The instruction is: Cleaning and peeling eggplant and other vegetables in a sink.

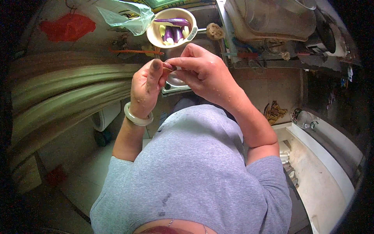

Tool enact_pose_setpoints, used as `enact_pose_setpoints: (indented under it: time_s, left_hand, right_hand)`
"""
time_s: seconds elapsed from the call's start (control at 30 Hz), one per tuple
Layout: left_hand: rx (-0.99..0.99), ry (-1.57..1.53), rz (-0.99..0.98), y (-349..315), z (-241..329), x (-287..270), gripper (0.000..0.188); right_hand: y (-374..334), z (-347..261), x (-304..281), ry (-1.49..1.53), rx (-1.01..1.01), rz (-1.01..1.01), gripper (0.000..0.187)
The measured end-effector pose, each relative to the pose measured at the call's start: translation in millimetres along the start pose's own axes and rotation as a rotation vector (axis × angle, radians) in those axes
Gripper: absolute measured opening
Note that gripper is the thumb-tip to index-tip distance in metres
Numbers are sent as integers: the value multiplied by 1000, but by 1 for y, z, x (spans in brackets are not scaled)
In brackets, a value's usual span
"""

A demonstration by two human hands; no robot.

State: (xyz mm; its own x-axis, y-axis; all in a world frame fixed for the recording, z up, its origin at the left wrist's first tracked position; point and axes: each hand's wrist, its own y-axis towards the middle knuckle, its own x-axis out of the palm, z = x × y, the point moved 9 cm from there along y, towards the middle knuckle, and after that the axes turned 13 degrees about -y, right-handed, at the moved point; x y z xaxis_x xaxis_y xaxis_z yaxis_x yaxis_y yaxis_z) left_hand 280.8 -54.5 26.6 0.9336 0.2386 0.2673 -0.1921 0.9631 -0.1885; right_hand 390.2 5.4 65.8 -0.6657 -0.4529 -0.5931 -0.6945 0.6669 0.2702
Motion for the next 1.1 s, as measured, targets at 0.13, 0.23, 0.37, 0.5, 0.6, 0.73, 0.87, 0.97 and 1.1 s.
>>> enact_pose_setpoints:
  time_s: [0.13, 0.23, 0.37, 0.5, 0.6, 0.73, 0.87, 0.97, 1.1]
  left_hand:
    - [-8, -35, 16, -5, 4, 7, 42]
    - [56, -16, -7, -13, 17, 16, 37]
    - [229, -10, -48, -35, 66, 39, 26]
    - [799, -171, -439, -87, 127, 69, 18]
    - [849, -202, -612, -110, 150, 87, 29]
    - [969, -309, -475, -112, 159, 95, 36]
    - [949, -295, -686, -114, 153, 95, 32]
    - [1033, -266, -654, -114, 148, 90, 27]
    - [888, -231, -530, -90, 136, 78, 36]
  right_hand:
    - [-2, -11, -9, 7, -34, 66, 23]
    - [-5, -21, -21, 92, -55, 141, 22]
    - [-10, -67, -48, 133, -143, 164, 25]
    - [-30, -127, -69, 239, -306, 217, 21]
    - [-40, -158, -86, 388, -551, 140, 17]
    - [-43, -168, -92, 408, -879, -91, 16]
    - [-44, -163, -88, 536, -839, -53, 18]
    - [-43, -158, -82, 521, -618, 90, 12]
    - [-25, -131, -74, 337, -236, 242, 14]
